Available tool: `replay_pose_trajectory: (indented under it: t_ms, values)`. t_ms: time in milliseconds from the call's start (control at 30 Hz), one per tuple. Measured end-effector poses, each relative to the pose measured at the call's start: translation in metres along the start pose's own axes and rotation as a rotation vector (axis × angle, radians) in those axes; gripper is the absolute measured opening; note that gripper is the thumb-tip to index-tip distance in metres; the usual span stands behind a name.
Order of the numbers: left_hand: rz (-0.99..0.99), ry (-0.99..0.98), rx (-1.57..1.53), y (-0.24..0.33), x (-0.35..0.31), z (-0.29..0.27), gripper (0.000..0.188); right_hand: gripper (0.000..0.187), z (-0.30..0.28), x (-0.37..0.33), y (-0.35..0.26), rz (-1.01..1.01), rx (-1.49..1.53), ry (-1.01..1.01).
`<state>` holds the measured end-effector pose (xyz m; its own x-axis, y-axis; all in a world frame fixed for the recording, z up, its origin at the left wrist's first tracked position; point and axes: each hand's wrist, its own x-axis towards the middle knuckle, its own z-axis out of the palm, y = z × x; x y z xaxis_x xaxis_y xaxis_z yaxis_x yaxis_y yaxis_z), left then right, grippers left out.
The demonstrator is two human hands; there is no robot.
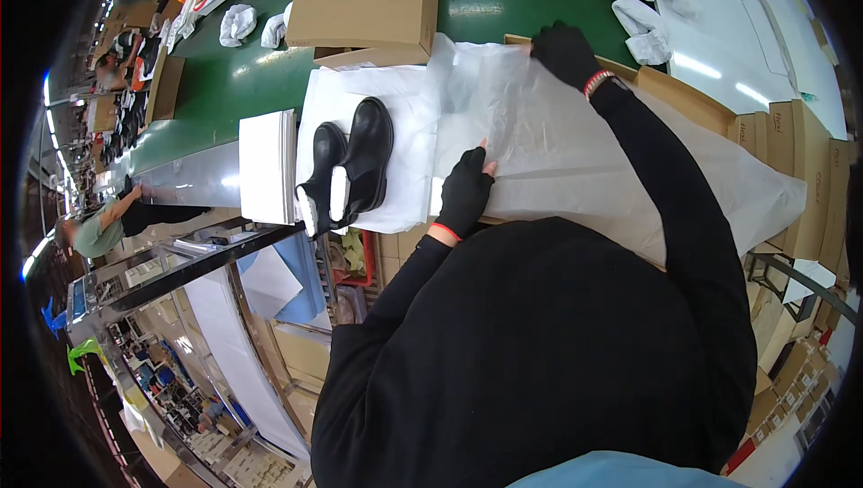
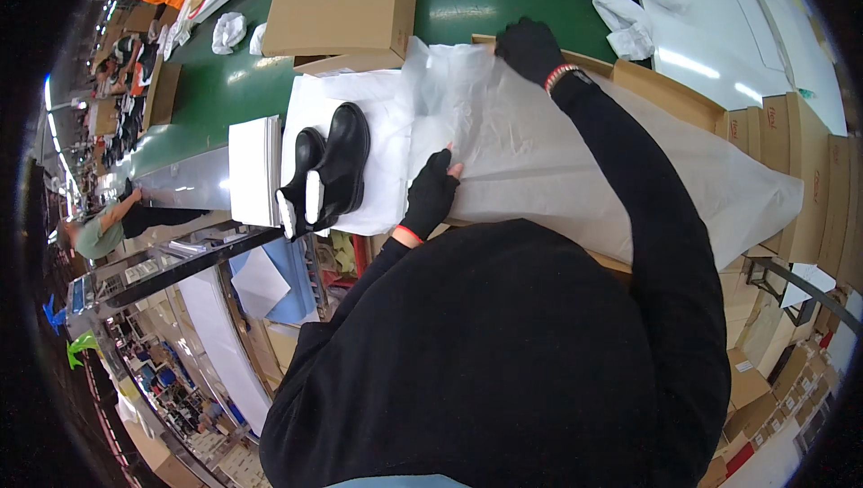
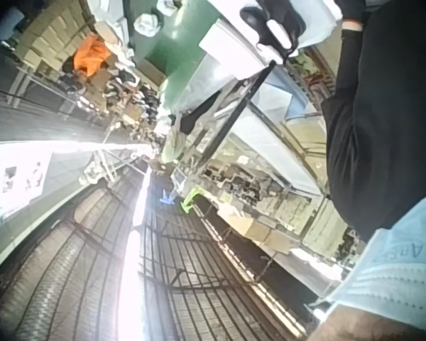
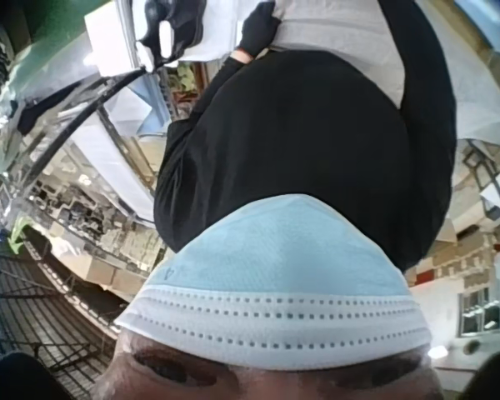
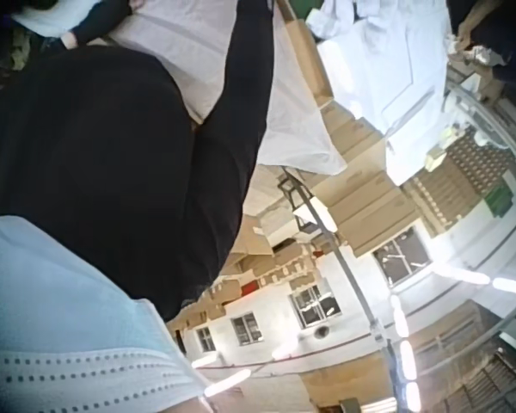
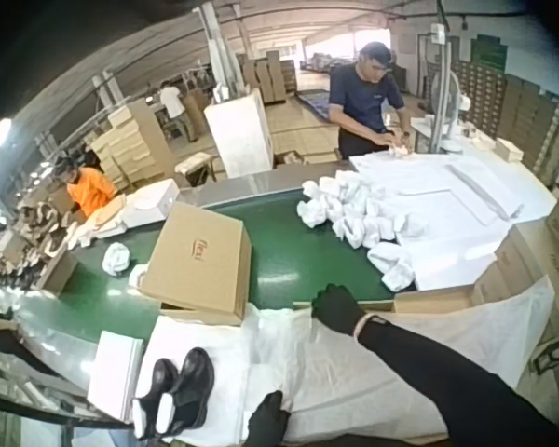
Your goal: The person places a pair of black shoes into a cardboard box on a conveyor belt. They line the box with tissue paper, insert the shoes, add crumpled paper for cushioning, and close the box. This process is repeated for multiple pairs of shoes.
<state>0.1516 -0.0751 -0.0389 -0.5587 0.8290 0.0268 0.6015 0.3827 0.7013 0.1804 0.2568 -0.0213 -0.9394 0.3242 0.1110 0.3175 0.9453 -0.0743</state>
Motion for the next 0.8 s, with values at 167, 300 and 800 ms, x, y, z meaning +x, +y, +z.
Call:
replay_pose_trajectory:
  t_ms: [167,300,800]
  values:
    - [-0.049,-0.121,-0.036,-0.010,-0.008,-0.008,0.047,0.061,-0.042,0.014,-0.019,0.091,-0.022,0.176]
    - [-0.020,-0.122,-0.005,-0.017,-0.008,-0.011,0.044,0.108,-0.084,-0.079,-0.064,-0.118,-0.066,-0.067]
    - [0.099,-0.638,0.183,-0.017,0.015,-0.046,0.037,0.075,0.020,-0.130,-0.053,0.159,-0.222,-0.410]
